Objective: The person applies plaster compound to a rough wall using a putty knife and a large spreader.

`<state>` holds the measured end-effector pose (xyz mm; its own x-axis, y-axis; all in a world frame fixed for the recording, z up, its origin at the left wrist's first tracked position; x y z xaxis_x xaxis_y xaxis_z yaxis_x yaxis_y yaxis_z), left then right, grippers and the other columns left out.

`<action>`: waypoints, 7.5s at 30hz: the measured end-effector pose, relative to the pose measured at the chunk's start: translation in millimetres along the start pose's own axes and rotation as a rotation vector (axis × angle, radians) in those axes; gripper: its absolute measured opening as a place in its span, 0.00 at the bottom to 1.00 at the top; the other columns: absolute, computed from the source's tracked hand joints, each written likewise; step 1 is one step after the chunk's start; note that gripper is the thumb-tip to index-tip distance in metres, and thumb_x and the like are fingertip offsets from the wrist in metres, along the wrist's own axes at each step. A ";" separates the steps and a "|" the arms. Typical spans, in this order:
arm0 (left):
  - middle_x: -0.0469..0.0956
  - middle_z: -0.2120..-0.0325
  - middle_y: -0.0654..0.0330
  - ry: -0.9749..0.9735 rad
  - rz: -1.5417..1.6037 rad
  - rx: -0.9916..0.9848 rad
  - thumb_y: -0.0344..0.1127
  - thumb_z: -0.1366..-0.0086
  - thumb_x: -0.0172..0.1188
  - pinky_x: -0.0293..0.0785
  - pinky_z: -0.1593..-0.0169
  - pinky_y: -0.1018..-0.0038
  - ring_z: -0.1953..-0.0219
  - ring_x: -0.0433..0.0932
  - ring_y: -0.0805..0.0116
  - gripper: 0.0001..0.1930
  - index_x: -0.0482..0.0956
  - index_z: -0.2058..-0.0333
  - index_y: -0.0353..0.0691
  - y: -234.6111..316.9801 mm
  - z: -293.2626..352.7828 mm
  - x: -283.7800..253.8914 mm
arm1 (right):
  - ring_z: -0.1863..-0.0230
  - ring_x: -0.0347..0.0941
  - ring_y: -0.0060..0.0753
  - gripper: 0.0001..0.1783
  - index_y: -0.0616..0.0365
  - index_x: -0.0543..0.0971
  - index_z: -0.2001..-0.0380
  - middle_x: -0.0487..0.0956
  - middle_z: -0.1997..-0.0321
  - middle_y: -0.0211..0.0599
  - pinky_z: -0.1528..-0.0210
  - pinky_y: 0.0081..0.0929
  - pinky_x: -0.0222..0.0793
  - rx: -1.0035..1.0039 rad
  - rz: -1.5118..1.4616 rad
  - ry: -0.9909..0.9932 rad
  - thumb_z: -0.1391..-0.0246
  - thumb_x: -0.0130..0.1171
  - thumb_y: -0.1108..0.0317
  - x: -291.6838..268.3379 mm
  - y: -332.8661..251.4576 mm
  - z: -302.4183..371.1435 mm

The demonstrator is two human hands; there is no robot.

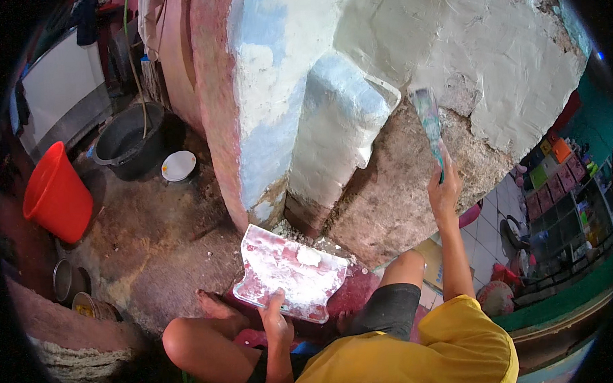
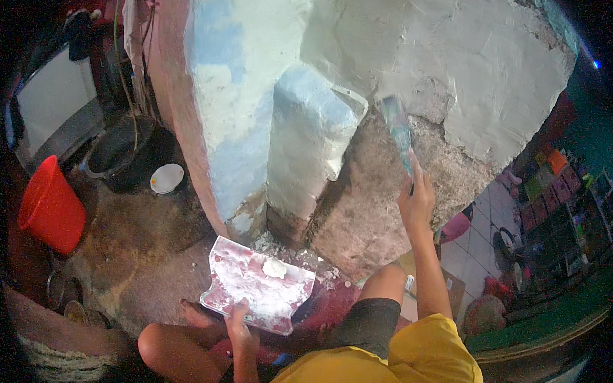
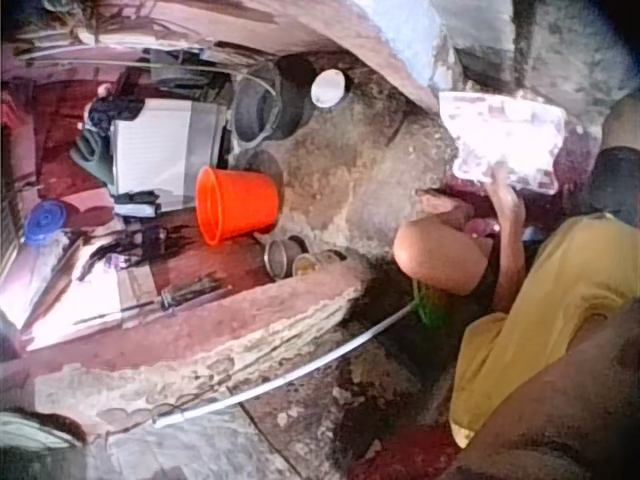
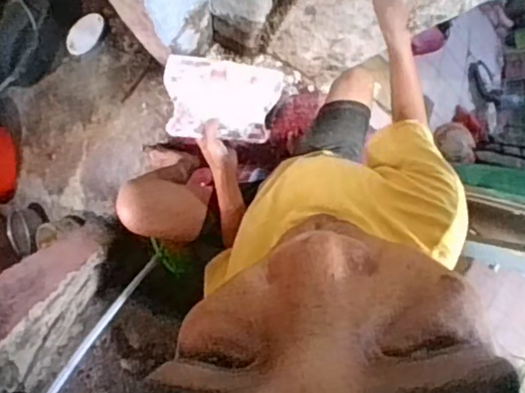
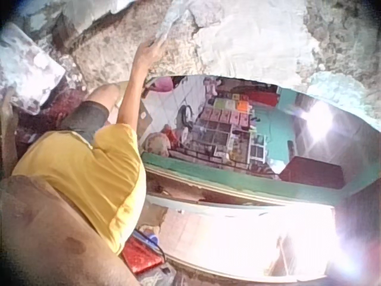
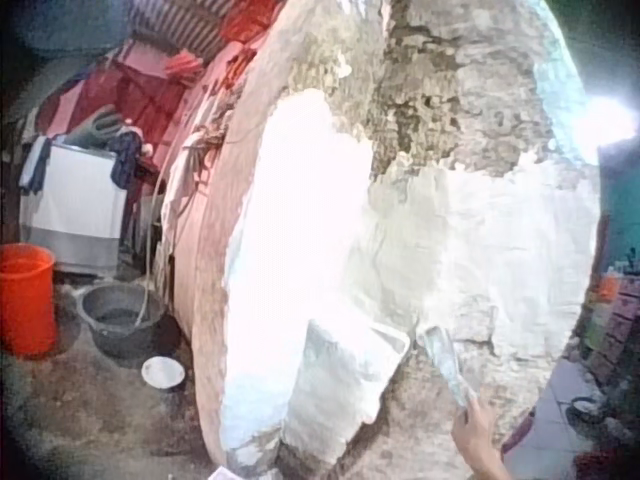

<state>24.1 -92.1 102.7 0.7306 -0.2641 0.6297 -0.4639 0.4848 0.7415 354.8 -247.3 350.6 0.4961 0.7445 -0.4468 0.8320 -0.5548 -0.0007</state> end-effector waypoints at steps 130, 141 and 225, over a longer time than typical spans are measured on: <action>0.76 0.66 0.53 -0.271 0.133 -0.405 0.31 0.52 0.52 0.75 0.57 0.67 0.66 0.78 0.61 0.24 0.68 0.54 0.28 -17.9 -20.8 74.5 | 0.85 0.62 0.12 0.14 0.60 0.80 0.75 0.70 0.87 0.23 0.85 0.16 0.55 0.643 -1.007 -1.399 0.48 0.59 0.60 -8.5 16.5 155.3; 0.76 0.65 0.53 -0.148 0.117 -0.303 0.31 0.53 0.53 0.73 0.55 0.69 0.64 0.77 0.62 0.24 0.69 0.55 0.28 6.6 -18.6 61.6 | 0.85 0.61 0.11 0.15 0.58 0.76 0.75 0.69 0.84 0.23 0.86 0.13 0.55 0.600 -1.436 -1.452 0.44 0.54 0.57 37.1 -48.1 176.3; 0.76 0.69 0.59 -0.540 -0.748 0.535 0.34 0.46 0.54 0.69 0.58 0.74 0.65 0.73 0.71 0.11 0.75 0.67 0.33 -58.5 -63.0 54.5 | 0.79 0.72 0.42 0.23 0.50 0.70 0.50 0.74 0.75 0.41 0.78 0.36 0.67 -0.273 0.012 -0.695 0.53 0.56 0.71 -15.2 -20.9 32.7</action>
<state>122.7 -82.3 79.1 0.6626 -0.7415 -0.1056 -0.2453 -0.3480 0.9048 321.7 -259.1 328.1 0.3098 0.2820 -0.9080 0.9044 -0.3820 0.1899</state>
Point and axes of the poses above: each hand's wrist, its own z-axis away from the middle knuckle, its own x-axis out of the palm, y = z × x, the point moved 7 cm from there along -z, towards the middle knuckle
